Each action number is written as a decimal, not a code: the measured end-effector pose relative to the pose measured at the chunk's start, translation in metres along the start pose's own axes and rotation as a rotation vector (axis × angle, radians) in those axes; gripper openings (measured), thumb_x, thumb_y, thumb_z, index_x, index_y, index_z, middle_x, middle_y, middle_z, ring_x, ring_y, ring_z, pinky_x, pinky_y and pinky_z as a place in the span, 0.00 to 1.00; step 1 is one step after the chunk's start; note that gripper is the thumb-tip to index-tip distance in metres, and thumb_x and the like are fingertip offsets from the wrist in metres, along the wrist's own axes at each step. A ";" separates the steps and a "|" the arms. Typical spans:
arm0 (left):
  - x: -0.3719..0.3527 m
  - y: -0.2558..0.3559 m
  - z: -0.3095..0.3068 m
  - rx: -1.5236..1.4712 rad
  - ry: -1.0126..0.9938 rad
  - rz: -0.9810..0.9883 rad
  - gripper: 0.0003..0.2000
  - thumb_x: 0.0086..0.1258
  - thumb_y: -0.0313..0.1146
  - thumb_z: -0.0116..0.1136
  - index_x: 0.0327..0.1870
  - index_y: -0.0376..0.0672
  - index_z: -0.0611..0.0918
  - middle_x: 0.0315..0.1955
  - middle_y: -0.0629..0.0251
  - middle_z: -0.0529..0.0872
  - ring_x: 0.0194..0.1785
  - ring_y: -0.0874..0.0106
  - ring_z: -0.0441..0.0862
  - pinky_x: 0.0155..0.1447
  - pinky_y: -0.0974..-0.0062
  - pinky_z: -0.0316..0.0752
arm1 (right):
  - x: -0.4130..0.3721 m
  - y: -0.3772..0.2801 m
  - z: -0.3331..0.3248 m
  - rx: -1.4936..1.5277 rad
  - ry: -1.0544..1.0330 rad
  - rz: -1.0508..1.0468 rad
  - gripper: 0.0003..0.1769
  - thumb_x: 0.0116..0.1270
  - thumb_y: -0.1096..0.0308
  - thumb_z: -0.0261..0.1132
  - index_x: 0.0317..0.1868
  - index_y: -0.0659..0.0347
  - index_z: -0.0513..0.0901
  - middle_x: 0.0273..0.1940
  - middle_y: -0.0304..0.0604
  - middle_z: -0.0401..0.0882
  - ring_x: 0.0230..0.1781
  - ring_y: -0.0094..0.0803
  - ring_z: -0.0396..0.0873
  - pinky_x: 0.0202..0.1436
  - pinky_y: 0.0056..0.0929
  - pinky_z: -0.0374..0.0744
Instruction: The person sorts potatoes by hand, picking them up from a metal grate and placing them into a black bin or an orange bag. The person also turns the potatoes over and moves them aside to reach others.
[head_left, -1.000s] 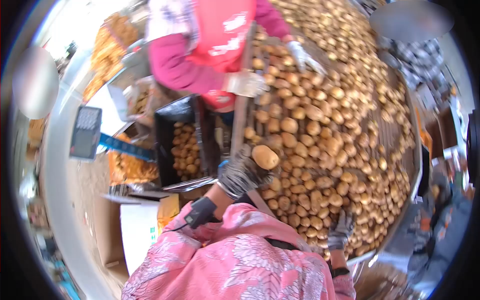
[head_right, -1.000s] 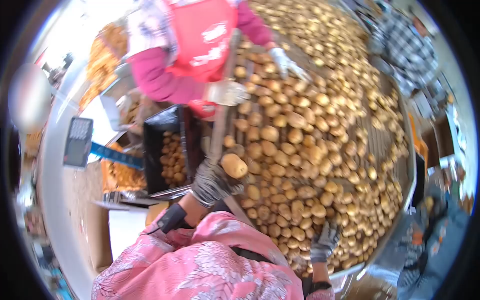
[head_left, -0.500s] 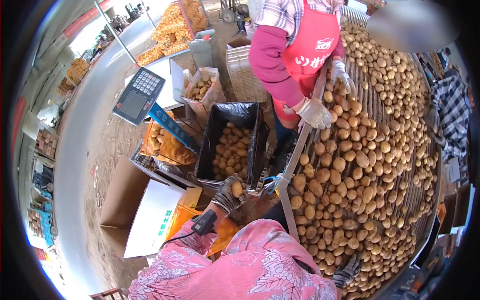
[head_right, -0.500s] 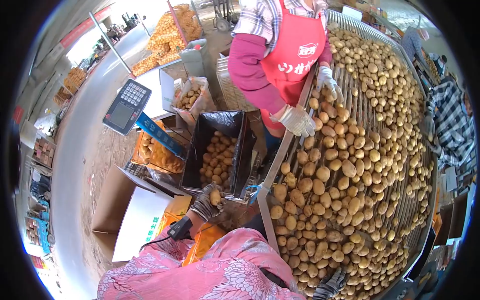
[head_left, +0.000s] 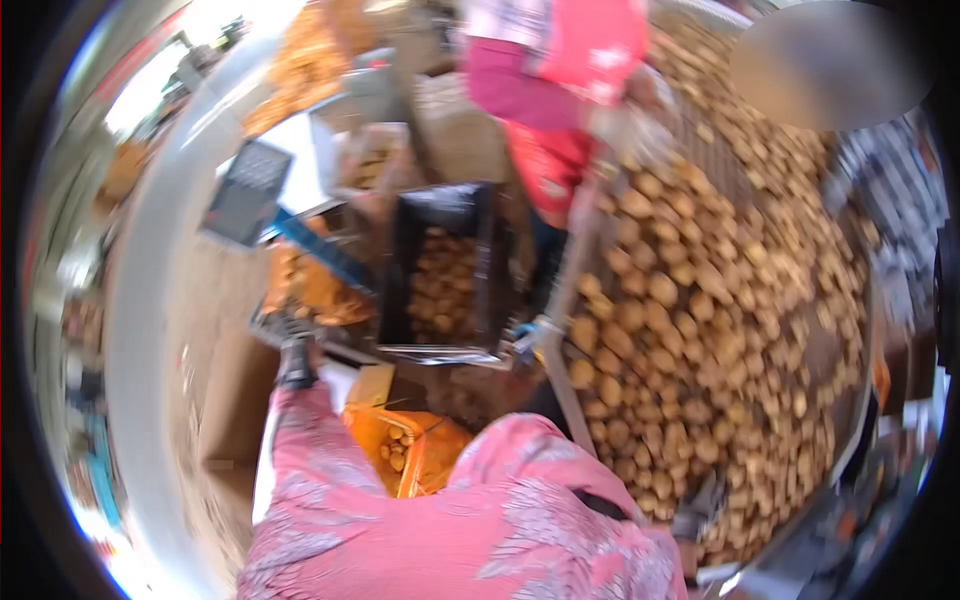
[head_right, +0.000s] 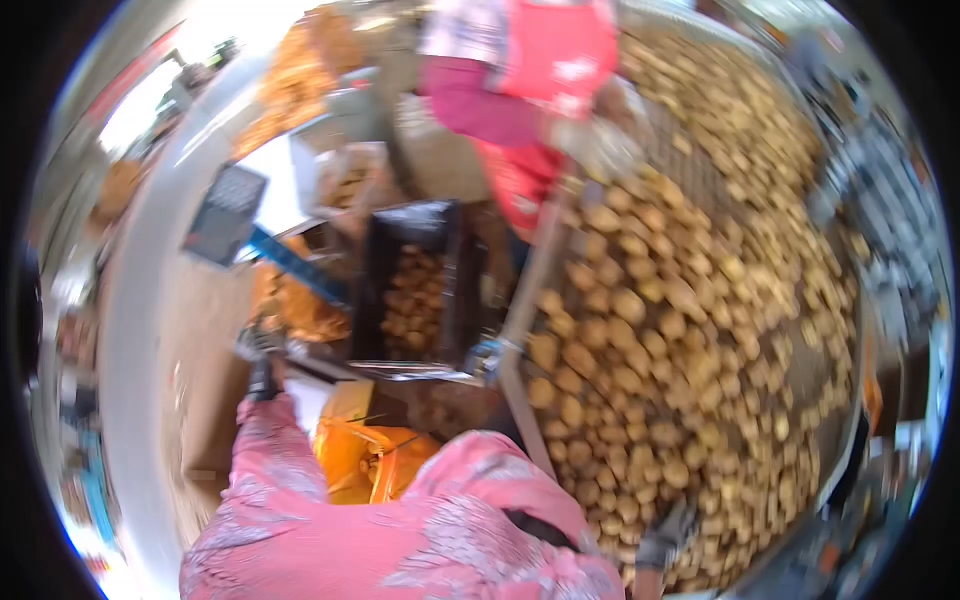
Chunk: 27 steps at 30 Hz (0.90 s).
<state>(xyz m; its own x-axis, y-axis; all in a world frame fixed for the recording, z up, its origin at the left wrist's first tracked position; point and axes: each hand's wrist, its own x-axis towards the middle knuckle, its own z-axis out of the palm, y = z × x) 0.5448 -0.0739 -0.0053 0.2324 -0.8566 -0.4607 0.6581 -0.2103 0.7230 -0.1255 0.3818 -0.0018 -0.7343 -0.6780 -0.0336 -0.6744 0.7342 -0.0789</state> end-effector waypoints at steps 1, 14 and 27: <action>-0.005 0.014 0.035 0.011 0.141 -0.013 0.09 0.65 0.36 0.53 0.42 0.42 0.79 0.28 0.65 0.82 0.27 0.72 0.78 0.30 0.75 0.75 | 0.005 -0.009 -0.008 0.073 -0.035 0.041 0.38 0.52 0.71 0.62 0.66 0.54 0.63 0.68 0.53 0.58 0.69 0.52 0.56 0.72 0.44 0.53; -0.249 -0.304 0.352 1.266 -1.610 -0.142 0.19 0.62 0.32 0.59 0.54 0.39 0.75 0.43 0.55 0.82 0.43 0.67 0.82 0.46 0.73 0.78 | -0.029 -0.001 -0.033 -0.021 0.030 0.049 0.24 0.54 0.60 0.64 0.54 0.53 0.76 0.60 0.49 0.67 0.58 0.52 0.64 0.62 0.52 0.62; -0.348 -0.409 0.382 1.770 -2.525 0.675 0.25 0.60 0.46 0.57 0.59 0.52 0.74 0.58 0.53 0.73 0.48 0.59 0.80 0.47 0.62 0.76 | 0.010 -0.006 -0.066 0.452 0.079 0.120 0.19 0.56 0.67 0.62 0.50 0.59 0.78 0.48 0.49 0.77 0.46 0.46 0.76 0.49 0.39 0.76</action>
<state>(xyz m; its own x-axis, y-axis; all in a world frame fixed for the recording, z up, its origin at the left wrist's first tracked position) -0.0793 0.1305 0.0559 -0.8418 0.3998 -0.3627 0.2275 0.8720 0.4333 -0.1338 0.3735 0.0636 -0.8204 -0.5718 0.0054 -0.4957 0.7065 -0.5051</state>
